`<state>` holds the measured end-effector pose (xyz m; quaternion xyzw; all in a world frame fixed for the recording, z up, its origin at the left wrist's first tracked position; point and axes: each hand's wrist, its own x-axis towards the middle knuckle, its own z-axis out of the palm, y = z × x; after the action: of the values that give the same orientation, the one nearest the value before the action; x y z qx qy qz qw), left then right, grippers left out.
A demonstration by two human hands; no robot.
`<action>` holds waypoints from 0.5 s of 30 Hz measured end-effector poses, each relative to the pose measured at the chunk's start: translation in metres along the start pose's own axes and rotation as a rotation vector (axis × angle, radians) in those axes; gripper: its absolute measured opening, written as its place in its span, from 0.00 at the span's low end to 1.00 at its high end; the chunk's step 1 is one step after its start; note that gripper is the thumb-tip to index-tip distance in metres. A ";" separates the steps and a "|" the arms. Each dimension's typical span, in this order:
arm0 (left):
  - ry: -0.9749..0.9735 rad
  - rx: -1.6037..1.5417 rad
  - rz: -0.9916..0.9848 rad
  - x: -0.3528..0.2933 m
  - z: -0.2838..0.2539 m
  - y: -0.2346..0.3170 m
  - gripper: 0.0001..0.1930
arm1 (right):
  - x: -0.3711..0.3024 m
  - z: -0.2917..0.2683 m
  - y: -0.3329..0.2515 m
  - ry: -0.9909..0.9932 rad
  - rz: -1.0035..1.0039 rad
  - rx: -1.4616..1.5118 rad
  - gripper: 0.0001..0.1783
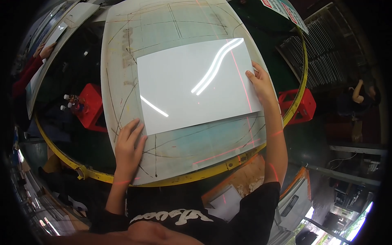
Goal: The recorder is placing and aligning paper sheets onto a rotating screen printing machine for industrial printing.
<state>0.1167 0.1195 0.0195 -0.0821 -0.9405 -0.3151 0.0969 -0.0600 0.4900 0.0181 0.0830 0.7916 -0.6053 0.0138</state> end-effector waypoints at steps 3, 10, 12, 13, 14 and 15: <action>0.009 -0.001 -0.003 -0.002 0.000 0.001 0.16 | 0.003 0.002 0.002 -0.009 0.006 0.004 0.29; 0.018 0.001 -0.011 -0.005 -0.001 0.004 0.15 | 0.007 0.005 -0.003 -0.033 0.042 -0.050 0.29; 0.026 0.001 -0.011 -0.005 0.000 0.004 0.15 | 0.007 0.006 -0.005 -0.040 0.043 -0.064 0.29; 0.024 0.000 -0.011 -0.005 0.000 0.004 0.15 | 0.007 0.006 -0.005 -0.049 0.044 -0.076 0.29; 0.023 0.004 -0.010 -0.005 0.000 0.004 0.15 | 0.007 0.006 -0.003 -0.049 0.046 -0.077 0.29; 0.021 0.009 -0.008 -0.005 0.000 0.005 0.15 | 0.008 0.005 -0.001 -0.047 0.043 -0.072 0.29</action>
<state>0.1229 0.1228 0.0210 -0.0743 -0.9411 -0.3123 0.1060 -0.0685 0.4855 0.0170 0.0853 0.8103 -0.5778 0.0482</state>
